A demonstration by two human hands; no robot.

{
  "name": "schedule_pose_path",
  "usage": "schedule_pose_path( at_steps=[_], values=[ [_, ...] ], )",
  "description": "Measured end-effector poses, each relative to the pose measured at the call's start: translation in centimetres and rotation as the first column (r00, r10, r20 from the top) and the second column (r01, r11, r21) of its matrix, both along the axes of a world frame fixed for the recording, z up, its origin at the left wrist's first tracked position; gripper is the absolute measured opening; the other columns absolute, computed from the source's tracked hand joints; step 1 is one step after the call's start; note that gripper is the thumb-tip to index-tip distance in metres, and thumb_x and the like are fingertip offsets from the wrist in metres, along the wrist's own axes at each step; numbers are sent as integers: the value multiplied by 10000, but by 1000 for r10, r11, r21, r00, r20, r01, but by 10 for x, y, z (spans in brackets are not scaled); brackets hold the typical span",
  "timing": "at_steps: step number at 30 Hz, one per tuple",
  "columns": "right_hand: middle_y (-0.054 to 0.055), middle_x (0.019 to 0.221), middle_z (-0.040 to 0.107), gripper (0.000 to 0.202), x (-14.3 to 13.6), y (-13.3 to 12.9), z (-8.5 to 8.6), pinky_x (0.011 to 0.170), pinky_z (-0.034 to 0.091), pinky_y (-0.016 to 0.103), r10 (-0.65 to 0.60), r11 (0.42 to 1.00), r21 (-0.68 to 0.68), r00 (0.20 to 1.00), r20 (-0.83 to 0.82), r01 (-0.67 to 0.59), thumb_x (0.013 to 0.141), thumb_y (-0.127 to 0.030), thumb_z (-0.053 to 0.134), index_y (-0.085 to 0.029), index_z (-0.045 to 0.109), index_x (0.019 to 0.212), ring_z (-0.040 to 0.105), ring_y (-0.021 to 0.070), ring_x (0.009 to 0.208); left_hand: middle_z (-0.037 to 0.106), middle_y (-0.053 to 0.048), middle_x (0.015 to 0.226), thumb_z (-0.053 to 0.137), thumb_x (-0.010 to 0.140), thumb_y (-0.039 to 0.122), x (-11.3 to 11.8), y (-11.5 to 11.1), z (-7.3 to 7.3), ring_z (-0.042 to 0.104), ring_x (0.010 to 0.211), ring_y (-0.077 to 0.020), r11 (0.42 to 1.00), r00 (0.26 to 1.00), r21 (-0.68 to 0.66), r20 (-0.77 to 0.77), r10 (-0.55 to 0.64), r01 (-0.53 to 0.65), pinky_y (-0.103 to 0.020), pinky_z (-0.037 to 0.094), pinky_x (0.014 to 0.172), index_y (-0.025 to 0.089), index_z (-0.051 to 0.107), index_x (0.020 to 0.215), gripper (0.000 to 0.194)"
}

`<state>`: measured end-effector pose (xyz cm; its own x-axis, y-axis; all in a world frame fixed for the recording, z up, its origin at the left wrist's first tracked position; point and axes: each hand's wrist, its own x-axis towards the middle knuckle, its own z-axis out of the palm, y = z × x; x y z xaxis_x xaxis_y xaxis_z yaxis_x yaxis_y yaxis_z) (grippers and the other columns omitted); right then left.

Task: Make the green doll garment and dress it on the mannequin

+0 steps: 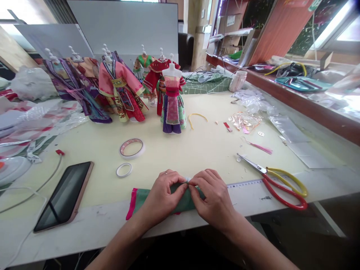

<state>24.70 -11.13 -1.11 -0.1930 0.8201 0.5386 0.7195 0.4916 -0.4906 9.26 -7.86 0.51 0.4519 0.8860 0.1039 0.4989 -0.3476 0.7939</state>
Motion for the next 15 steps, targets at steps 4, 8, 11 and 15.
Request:
schedule_pose_path(
  at_steps=[4, 8, 11, 15],
  values=[
    [41, 670, 558, 160, -1, 3, 0, 675, 384, 328, -14, 1000, -16, 1000, 2, 14, 793, -85, 468, -162, 542, 674, 489, 162, 672, 598, -4, 688, 525, 812, 185, -1, 0, -2, 519, 744, -159, 999, 999, 39, -35, -9, 11, -314, 397, 760, 184, 622, 732, 125],
    [15, 649, 536, 156, -2, 5, -1, 659, 376, 301, -21, 997, -80, 998, -65, 16, 744, -67, 472, -174, 501, 634, 477, 140, 648, 592, -2, 682, 525, 803, 176, -1, 1, -2, 516, 737, -155, 1000, 1000, 16, -13, -18, 18, -311, 388, 761, 178, 608, 710, 125],
    [-5, 631, 531, 147, -2, 6, 0, 631, 372, 275, -35, 981, -196, 988, -152, 5, 698, -61, 475, -181, 485, 613, 471, 126, 629, 591, -3, 693, 533, 792, 183, -2, 1, -2, 525, 738, -152, 999, 999, -46, 32, -12, 13, -300, 391, 751, 173, 607, 703, 116],
    [-21, 610, 529, 130, 0, 7, 7, 556, 358, 228, -86, 905, -423, 951, -297, -51, 700, -95, 485, -183, 500, 606, 474, 112, 611, 587, -5, 716, 532, 795, 215, -2, 1, 0, 529, 743, -148, 989, 996, -148, 94, -13, 26, -281, 396, 728, 173, 622, 726, 121]
  ],
)
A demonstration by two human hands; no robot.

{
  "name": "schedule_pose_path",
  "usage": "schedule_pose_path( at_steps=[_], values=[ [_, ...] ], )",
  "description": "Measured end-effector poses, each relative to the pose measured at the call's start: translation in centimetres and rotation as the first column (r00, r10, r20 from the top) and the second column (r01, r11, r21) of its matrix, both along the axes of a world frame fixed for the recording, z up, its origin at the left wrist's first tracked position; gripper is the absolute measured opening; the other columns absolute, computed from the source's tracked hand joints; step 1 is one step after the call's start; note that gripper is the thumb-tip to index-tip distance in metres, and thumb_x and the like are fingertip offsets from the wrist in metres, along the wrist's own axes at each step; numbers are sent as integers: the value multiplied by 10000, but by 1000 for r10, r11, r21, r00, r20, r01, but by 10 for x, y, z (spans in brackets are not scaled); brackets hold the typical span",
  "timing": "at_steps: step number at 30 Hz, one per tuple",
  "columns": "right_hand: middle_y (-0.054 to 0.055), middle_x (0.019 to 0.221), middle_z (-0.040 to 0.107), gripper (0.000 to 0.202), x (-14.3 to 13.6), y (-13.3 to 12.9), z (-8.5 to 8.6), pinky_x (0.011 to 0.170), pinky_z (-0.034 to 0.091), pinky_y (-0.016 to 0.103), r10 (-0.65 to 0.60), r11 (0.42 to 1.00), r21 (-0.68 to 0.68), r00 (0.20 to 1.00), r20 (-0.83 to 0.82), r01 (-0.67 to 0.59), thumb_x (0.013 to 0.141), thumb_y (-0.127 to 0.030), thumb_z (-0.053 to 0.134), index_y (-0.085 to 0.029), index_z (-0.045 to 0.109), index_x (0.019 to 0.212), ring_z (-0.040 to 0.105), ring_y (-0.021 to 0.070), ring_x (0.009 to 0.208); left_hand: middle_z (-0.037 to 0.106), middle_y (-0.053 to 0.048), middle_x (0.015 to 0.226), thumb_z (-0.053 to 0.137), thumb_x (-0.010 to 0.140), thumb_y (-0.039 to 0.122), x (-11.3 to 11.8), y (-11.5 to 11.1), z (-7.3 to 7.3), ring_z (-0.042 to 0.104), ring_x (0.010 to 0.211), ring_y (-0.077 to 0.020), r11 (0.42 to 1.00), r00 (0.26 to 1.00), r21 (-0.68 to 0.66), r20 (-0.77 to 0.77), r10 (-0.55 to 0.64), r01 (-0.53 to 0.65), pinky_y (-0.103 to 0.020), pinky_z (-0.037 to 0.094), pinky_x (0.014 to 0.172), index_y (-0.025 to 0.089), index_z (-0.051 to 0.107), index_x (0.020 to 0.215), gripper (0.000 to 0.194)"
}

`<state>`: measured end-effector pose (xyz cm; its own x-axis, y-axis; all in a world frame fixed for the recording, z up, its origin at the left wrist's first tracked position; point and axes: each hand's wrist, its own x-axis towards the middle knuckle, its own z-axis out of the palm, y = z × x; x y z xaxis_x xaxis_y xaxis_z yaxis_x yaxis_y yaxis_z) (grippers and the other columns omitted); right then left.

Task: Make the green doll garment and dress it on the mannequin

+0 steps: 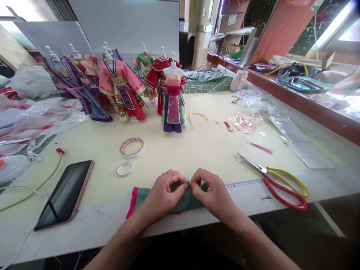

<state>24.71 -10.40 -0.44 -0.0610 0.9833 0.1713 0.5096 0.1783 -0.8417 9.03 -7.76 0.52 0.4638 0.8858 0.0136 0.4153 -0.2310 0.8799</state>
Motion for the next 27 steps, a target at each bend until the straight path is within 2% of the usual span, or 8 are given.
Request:
schedule_pose_path(
  at_steps=[6, 9, 12, 14, 16, 20, 24, 27],
  values=[
    [-48, 578, 473, 119, 4, 1, 4, 480, 322, 197, 18, 971, -227, 977, -213, -68, 742, -150, 488, -177, 505, 627, 407, 71, 513, 569, -9, 759, 529, 794, 231, -1, 0, 1, 519, 742, -138, 993, 999, -121, 51, 4, 2, -258, 397, 699, 160, 617, 745, 123],
    [-51, 574, 461, 138, 6, 1, 3, 480, 325, 198, 28, 959, -265, 962, -273, -104, 766, -184, 492, -176, 509, 630, 377, 62, 488, 569, -9, 755, 526, 796, 237, 0, 0, 1, 518, 741, -138, 989, 998, -148, 63, -3, 12, -254, 396, 693, 158, 615, 745, 130],
    [-45, 586, 481, 146, 7, 0, 2, 492, 336, 204, 41, 961, -256, 966, -255, -108, 784, -201, 493, -180, 517, 642, 398, 72, 508, 573, -7, 753, 524, 797, 241, 0, 1, 1, 519, 733, -136, 988, 999, -152, 54, -3, 12, -252, 395, 686, 159, 616, 743, 135],
    [-31, 614, 514, 137, 7, 0, 1, 518, 351, 215, 32, 980, -189, 983, -181, -67, 788, -194, 493, -184, 525, 655, 446, 92, 558, 578, -8, 756, 527, 797, 246, 0, 1, 2, 521, 733, -137, 990, 999, -140, 41, 3, 3, -253, 395, 684, 160, 617, 745, 135],
    [-13, 660, 551, 110, 7, -2, 1, 585, 378, 239, 21, 999, -47, 997, -73, -24, 776, -166, 501, -186, 536, 674, 493, 117, 634, 582, -7, 751, 529, 799, 251, 0, 1, 2, 524, 733, -139, 994, 1000, -111, 26, 5, -2, -257, 395, 687, 162, 617, 742, 137],
    [6, 706, 581, 101, 6, -4, 1, 691, 387, 288, 34, 978, 201, 993, 109, -55, 744, -104, 504, -185, 536, 692, 518, 138, 691, 577, -1, 713, 530, 794, 238, 1, 0, 1, 522, 715, -140, 999, 1000, -33, 2, 5, -5, -269, 393, 699, 168, 610, 717, 131],
    [19, 688, 575, 119, 5, -4, 1, 675, 379, 301, 11, 953, 294, 980, 201, -71, 735, -88, 489, -180, 514, 663, 507, 145, 674, 576, -1, 696, 530, 788, 214, 3, 0, 0, 521, 725, -148, 999, 1000, 41, -30, 6, -5, -288, 387, 721, 173, 603, 701, 121],
    [7, 653, 553, 134, 3, -2, -1, 655, 376, 292, -6, 961, 271, 982, 187, -45, 703, -70, 480, -179, 497, 627, 487, 136, 646, 577, -1, 694, 531, 783, 190, 3, 0, -1, 521, 740, -150, 998, 999, 70, -41, -5, 8, -293, 383, 737, 175, 596, 693, 112]
  ],
)
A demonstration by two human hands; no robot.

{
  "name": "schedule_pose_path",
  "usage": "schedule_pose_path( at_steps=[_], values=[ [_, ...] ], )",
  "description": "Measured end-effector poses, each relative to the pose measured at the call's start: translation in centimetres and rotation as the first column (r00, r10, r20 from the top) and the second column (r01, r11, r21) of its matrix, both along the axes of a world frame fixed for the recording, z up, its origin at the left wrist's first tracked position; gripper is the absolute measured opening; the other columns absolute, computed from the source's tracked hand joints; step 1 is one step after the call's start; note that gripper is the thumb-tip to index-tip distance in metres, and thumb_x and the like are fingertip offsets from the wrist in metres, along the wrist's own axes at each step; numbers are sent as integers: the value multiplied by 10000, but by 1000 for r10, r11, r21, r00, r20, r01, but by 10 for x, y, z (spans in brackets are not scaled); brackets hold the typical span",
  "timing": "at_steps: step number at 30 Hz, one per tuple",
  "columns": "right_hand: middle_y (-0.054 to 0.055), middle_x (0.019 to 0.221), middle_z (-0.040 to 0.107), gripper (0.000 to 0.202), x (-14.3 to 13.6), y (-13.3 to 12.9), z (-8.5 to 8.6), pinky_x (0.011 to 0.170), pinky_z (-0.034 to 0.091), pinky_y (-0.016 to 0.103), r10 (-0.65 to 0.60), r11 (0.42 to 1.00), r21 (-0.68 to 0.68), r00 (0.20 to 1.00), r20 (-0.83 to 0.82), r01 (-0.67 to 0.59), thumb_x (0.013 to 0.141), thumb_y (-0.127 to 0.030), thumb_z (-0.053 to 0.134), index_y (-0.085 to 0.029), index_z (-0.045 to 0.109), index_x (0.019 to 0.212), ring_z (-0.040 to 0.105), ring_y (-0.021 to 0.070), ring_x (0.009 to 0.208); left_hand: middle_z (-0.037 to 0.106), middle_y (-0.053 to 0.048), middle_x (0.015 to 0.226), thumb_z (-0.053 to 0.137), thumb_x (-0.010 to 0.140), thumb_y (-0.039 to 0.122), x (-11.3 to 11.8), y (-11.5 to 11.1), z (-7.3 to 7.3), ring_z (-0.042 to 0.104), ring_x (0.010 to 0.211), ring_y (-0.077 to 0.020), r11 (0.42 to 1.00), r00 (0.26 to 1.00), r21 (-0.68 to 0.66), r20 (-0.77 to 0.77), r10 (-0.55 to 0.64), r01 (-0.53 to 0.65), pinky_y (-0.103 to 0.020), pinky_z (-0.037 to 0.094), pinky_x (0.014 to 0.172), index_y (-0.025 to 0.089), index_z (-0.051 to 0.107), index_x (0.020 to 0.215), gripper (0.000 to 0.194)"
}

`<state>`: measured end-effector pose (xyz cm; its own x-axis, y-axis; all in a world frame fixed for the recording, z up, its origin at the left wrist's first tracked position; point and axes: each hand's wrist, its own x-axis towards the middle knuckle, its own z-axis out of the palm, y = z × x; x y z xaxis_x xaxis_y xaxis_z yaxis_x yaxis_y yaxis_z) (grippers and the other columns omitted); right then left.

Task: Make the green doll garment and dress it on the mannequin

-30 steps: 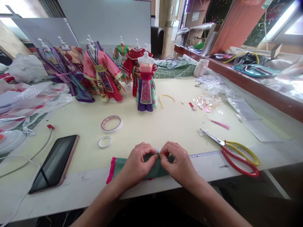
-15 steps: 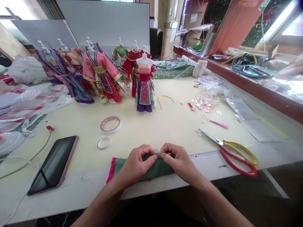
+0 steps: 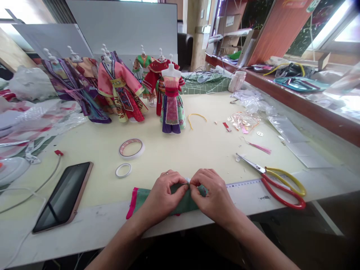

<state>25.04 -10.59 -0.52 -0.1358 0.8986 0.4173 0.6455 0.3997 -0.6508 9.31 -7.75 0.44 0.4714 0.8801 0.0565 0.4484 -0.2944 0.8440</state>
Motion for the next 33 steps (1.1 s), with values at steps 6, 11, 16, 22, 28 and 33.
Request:
schedule_pose_path(
  at_steps=[6, 11, 16, 22, 28, 33],
  values=[
    [-33, 582, 507, 119, 1, 3, 5, 517, 355, 214, -43, 916, -391, 952, -303, -83, 695, -116, 473, -180, 508, 601, 450, 95, 554, 577, -7, 732, 529, 790, 219, -2, 0, 4, 527, 744, -145, 992, 998, -126, 58, -11, 19, -268, 399, 711, 173, 606, 711, 119],
    [-46, 538, 443, 114, 4, 5, 7, 462, 308, 192, -90, 842, -503, 867, -489, -196, 704, -162, 503, -171, 532, 595, 375, 73, 507, 571, -11, 747, 523, 795, 252, -2, 1, 6, 517, 735, -142, 974, 996, -227, 87, -3, 23, -247, 398, 664, 168, 608, 726, 138],
    [-48, 545, 433, 98, 5, 7, 1, 470, 270, 193, -111, 805, -519, 786, -608, -287, 687, -183, 540, -156, 551, 594, 355, 66, 524, 561, -3, 731, 532, 794, 290, -4, 0, 4, 497, 686, -125, 955, 992, -295, 123, 1, 35, -225, 387, 607, 163, 600, 724, 160],
    [-58, 539, 417, 80, 7, 8, -3, 434, 218, 192, -163, 726, -570, 708, -687, -386, 691, -205, 559, -153, 561, 630, 314, 55, 484, 552, 2, 726, 537, 797, 295, -4, 1, 3, 486, 685, -121, 947, 990, -319, 144, -1, 47, -217, 384, 608, 163, 599, 731, 160],
    [-70, 516, 381, 65, 6, 8, -3, 402, 191, 184, -202, 701, -590, 682, -703, -401, 680, -197, 554, -161, 546, 627, 279, 49, 454, 545, -2, 722, 541, 795, 296, -4, 2, 2, 478, 692, -124, 946, 988, -320, 154, 1, 49, -221, 384, 620, 162, 600, 732, 159],
    [-68, 520, 378, 67, 4, 8, -4, 396, 200, 173, -198, 709, -581, 678, -708, -400, 687, -187, 546, -161, 537, 627, 280, 46, 455, 549, 3, 721, 537, 797, 300, -5, 2, 1, 479, 677, -118, 945, 987, -324, 162, 5, 49, -210, 382, 597, 166, 598, 732, 161]
  ],
)
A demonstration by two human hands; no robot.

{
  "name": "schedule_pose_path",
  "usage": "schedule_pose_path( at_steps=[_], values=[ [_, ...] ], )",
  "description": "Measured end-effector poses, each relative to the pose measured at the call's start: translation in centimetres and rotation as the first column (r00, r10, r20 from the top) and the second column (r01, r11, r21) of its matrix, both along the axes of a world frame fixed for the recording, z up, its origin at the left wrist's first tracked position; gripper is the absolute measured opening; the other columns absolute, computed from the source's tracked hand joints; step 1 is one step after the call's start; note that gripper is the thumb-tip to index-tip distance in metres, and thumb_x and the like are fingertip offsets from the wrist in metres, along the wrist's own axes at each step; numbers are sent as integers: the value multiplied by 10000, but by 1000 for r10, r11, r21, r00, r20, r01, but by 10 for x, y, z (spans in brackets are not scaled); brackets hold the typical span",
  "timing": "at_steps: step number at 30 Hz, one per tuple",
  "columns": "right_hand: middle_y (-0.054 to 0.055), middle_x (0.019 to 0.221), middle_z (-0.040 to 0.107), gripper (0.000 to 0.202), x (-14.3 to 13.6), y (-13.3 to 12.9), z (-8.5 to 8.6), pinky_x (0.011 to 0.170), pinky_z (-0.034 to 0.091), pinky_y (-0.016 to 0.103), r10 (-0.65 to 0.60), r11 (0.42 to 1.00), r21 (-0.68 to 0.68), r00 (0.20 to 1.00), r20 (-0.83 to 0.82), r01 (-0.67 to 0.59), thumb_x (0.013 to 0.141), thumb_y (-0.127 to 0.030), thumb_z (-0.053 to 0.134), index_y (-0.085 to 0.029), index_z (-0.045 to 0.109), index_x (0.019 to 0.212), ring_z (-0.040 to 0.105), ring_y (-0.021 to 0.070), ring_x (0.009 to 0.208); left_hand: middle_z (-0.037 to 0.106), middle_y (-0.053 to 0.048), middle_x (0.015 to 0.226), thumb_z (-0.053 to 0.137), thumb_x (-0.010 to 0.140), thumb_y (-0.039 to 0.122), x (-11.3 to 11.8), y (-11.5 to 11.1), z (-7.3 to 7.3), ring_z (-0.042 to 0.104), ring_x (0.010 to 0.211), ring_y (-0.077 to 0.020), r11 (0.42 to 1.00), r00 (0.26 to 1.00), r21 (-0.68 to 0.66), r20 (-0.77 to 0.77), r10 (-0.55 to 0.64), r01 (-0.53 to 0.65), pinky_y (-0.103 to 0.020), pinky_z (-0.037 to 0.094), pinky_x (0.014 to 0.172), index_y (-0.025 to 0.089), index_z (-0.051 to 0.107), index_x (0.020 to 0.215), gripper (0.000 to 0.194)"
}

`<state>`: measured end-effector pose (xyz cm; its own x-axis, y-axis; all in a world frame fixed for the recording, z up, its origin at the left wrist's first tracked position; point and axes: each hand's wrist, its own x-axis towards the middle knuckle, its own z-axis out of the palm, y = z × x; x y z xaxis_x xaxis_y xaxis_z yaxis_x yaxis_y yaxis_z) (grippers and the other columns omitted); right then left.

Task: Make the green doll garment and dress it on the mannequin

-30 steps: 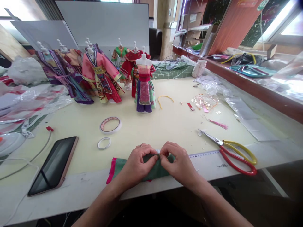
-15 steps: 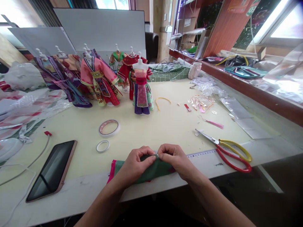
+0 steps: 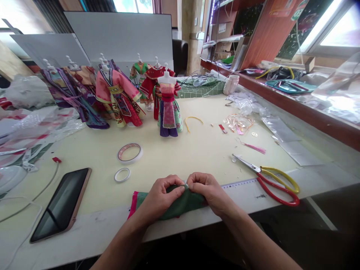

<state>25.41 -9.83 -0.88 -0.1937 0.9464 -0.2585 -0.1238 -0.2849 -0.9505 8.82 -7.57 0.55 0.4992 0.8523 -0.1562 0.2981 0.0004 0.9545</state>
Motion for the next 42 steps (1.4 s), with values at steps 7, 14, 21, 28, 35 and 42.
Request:
schedule_pose_path(
  at_steps=[7, 14, 21, 28, 35, 42],
  values=[
    [-17, 645, 527, 144, 1, -4, 6, 525, 382, 202, -39, 970, 241, 970, 240, -21, 798, -242, 510, -172, 578, 692, 460, 92, 588, 544, 7, 683, 521, 792, 307, -2, 1, 1, 477, 628, -117, 999, 998, 5, -38, 42, -42, -207, 382, 554, 167, 582, 730, 164],
    [15, 857, 643, 169, -1, -6, 10, 720, 428, 256, -121, 918, 393, 912, 393, -48, 825, -183, 470, -200, 635, 859, 573, 149, 839, 569, -3, 738, 500, 804, 248, 0, 0, 5, 518, 721, -133, 992, 997, 123, -70, 25, -16, -224, 406, 656, 169, 591, 724, 145],
    [-10, 676, 606, 84, -3, -8, 7, 585, 391, 236, -168, 932, 361, 858, 486, -22, 761, -182, 534, -186, 583, 692, 544, 129, 660, 588, -10, 754, 512, 790, 245, -2, -1, 5, 537, 749, -151, 980, 988, 200, -151, 43, -13, -242, 412, 671, 181, 614, 749, 127],
    [-8, 669, 584, 105, -8, -9, 4, 658, 390, 271, -268, 872, 485, 773, 575, -58, 713, -113, 520, -195, 520, 648, 520, 145, 697, 579, -2, 693, 522, 733, 172, 4, -1, 4, 529, 717, -151, 957, 978, 290, -189, 89, -31, -267, 395, 685, 179, 601, 677, 97],
    [-4, 660, 549, 107, -13, -10, -4, 645, 376, 275, -309, 860, 505, 721, 620, -66, 711, -104, 492, -194, 499, 652, 495, 143, 675, 546, -1, 678, 500, 730, 143, 9, -7, -4, 502, 710, -154, 928, 968, 367, -206, 146, -62, -287, 389, 697, 184, 584, 677, 107],
    [-7, 648, 552, 116, -11, -10, -6, 642, 365, 271, -290, 870, 488, 720, 631, -77, 704, -88, 491, -189, 500, 649, 496, 139, 667, 585, -8, 733, 496, 753, 142, 5, -6, -3, 508, 773, -168, 943, 963, 331, -258, 79, 12, -304, 390, 744, 189, 599, 734, 115]
  ],
)
